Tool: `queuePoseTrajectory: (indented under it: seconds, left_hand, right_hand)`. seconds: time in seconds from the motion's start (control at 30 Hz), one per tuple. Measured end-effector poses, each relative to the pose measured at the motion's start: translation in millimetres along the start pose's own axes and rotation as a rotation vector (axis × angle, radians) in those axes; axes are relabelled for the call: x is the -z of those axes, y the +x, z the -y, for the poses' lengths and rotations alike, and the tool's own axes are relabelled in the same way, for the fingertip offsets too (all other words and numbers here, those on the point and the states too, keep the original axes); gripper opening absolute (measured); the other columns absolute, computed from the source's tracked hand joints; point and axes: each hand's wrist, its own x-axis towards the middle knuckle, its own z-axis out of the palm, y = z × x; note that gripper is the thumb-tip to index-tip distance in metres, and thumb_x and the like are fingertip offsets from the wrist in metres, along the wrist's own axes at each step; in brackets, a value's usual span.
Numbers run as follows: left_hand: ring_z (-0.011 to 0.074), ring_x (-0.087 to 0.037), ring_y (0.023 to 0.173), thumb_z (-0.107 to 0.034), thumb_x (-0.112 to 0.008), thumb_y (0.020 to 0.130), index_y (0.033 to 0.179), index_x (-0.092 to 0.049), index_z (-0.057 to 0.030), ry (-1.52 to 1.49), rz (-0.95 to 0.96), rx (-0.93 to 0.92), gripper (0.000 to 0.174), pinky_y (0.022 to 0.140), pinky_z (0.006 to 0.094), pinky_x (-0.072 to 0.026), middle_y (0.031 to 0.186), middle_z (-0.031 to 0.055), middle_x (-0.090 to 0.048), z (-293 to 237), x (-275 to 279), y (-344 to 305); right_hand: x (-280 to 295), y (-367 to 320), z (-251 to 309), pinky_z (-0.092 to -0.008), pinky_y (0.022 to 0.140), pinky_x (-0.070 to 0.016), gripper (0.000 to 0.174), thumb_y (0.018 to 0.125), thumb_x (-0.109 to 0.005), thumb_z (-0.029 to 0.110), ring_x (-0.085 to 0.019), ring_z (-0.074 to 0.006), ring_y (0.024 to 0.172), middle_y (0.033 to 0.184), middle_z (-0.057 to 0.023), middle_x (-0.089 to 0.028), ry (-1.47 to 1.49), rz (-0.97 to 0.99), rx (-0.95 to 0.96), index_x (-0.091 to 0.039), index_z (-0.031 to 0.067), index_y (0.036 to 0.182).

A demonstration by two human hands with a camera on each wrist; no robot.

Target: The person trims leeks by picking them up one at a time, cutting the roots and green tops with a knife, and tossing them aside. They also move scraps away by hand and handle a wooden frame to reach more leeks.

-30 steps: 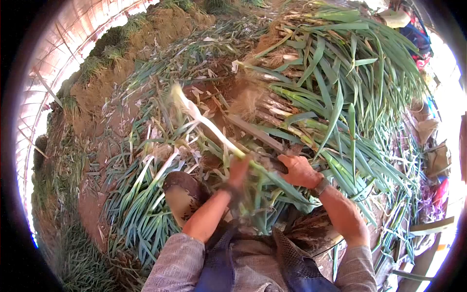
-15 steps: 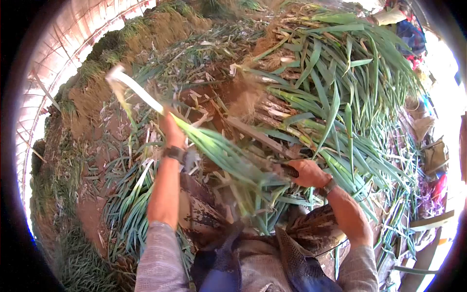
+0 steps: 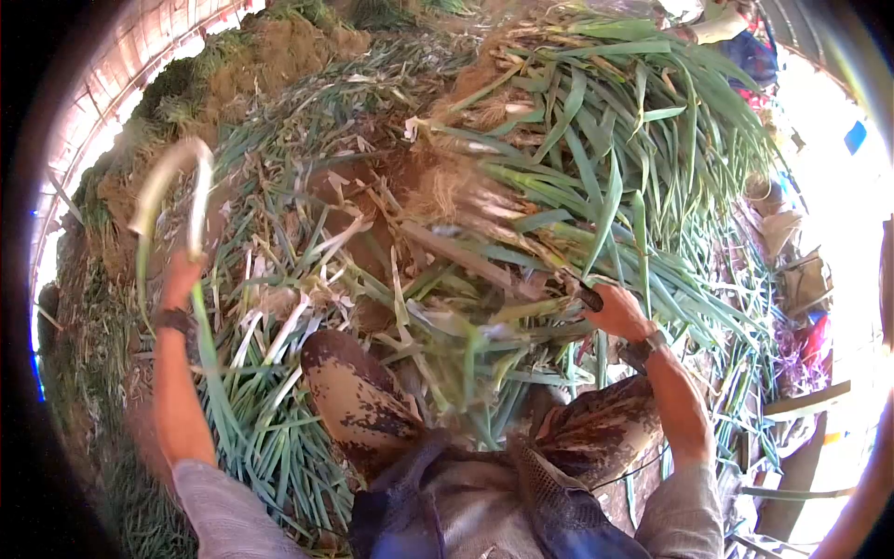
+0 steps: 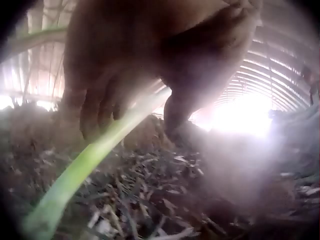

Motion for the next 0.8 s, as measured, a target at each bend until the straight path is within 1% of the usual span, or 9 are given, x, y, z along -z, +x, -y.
queuePoseTrajectory:
  seconds: [0.1,0.13,0.23,0.37,0.43,0.6,0.63,0.73,0.8]
  left_hand:
    - [0.0179,-0.062,0.072,-0.032,-0.061,0.093,0.102,-0.07,0.0002,-0.623,0.366,0.082,0.034,0.068,0.0355,-0.05,0.081,0.008,-0.067,-136.3,-27.3,-49.6]
    - [0.0189,-0.063,0.073,-0.034,-0.06,0.094,0.106,-0.069,-0.0012,-0.423,0.419,-0.139,0.036,0.071,0.0349,-0.0513,0.082,0.0072,-0.068,-191.6,-21.2,-57.6]
    - [0.0205,-0.069,0.094,-0.044,-0.06,0.095,0.112,-0.066,-0.0038,-0.979,0.781,-0.05,0.044,0.082,0.0356,-0.0577,0.104,0.0126,-0.07,-324.8,-29.9,-86.4]
    - [0.0201,-0.069,0.092,-0.038,-0.064,0.094,0.11,-0.064,-0.004,-1.31,1.022,-0.171,0.038,0.083,0.0365,-0.0583,0.103,0.0116,-0.07,-444.2,-101.0,-118.0]
    - [0.0231,-0.068,0.098,-0.035,-0.066,0.093,0.109,-0.061,-0.0041,-1.506,1.161,0.01,0.036,0.085,0.0383,-0.0582,0.11,0.0155,-0.068,-489.7,-151.4,-144.8]
    - [0.0317,-0.057,0.118,-0.028,-0.069,0.091,0.133,-0.048,-0.0001,-1.669,0.993,0.542,0.055,0.09,0.0457,-0.0561,0.131,0.0221,-0.055,-568.4,-226.8,-196.9]
    - [0.0249,-0.062,0.099,-0.025,-0.069,0.09,0.119,-0.056,-0.0013,-1.682,0.927,0.605,0.04,0.076,0.0387,-0.0578,0.116,0.0126,-0.061,-576.1,-255.5,-201.0]
    - [0.0293,-0.057,0.115,-0.028,-0.069,0.091,0.129,-0.052,-0.0025,-1.787,0.964,0.735,0.049,0.089,0.0444,-0.0542,0.127,0.0157,-0.057,-593.8,-274.1,-200.7]
    - [0.0195,-0.06,0.09,-0.021,-0.068,0.09,0.114,-0.06,-0.0041,-1.733,0.909,0.815,0.03,0.073,0.0374,-0.0539,0.101,0.0068,-0.061,-604.8,-274.8,-197.9]
  right_hand:
    - [10.9,-12.8,2.5,-0.0487,0.071,-0.049,0.035,0.073,-0.073,0.031,-0.064,-0.0404,0.079,0.078,-0.0211,-0.065,0.029,0.047,-0.095,-0.067,0.0025,0.093]
    - [10.3,-16.0,-0.1,-0.0479,0.07,-0.0492,0.035,0.073,-0.073,0.03,-0.064,-0.0402,0.078,0.076,-0.0215,-0.065,0.036,0.06,-0.054,-0.067,0.0023,0.093]
    - [11.9,-25.9,-6.0,-0.0476,0.071,-0.05,0.032,0.072,-0.073,0.026,-0.064,-0.0401,0.077,0.077,-0.0207,-0.065,0.083,-0.001,-0.049,-0.067,0.003,0.092]
    - [10.6,-34.4,-15.5,-0.0472,0.067,-0.048,0.029,0.072,-0.073,0.024,-0.061,-0.0407,0.073,0.072,-0.0215,-0.061,0.1,0.095,-0.12,-0.064,0.0011,0.089]
    - [6.4,-37.1,-20.6,-0.0467,0.066,-0.0484,0.03,0.072,-0.073,0.025,-0.061,-0.0404,0.071,0.072,-0.0215,-0.062,0.125,-0.019,-0.07,-0.064,0.0013,0.088]
    - [0.5,-41.4,-28.7,-0.0425,0.071,-0.0541,0.025,0.079,-0.067,0.023,-0.066,-0.0355,0.074,0.076,-0.0183,-0.066,0.082,0.063,-0.071,-0.067,0.0026,0.094]
    - [9.3,-43.3,-21.6,-0.0426,0.07,-0.0533,0.027,0.077,-0.068,0.023,-0.066,-0.0346,0.075,0.076,-0.0176,-0.066,0.12,0.008,0.026,-0.067,0.0028,0.095]
    - [22.4,-39.2,-17.9,-0.0453,0.07,-0.0511,0.03,0.076,-0.069,0.024,-0.066,-0.0363,0.076,0.078,-0.0189,-0.065,0.163,0.061,-0.127,-0.066,0.0034,0.098]
    - [20.3,-39.4,-26.4,-0.0468,0.069,-0.0492,0.029,0.074,-0.069,0.023,-0.064,-0.0379,0.075,0.078,-0.0199,-0.064,0.198,-0.018,-0.134,-0.065,0.0034,0.096]
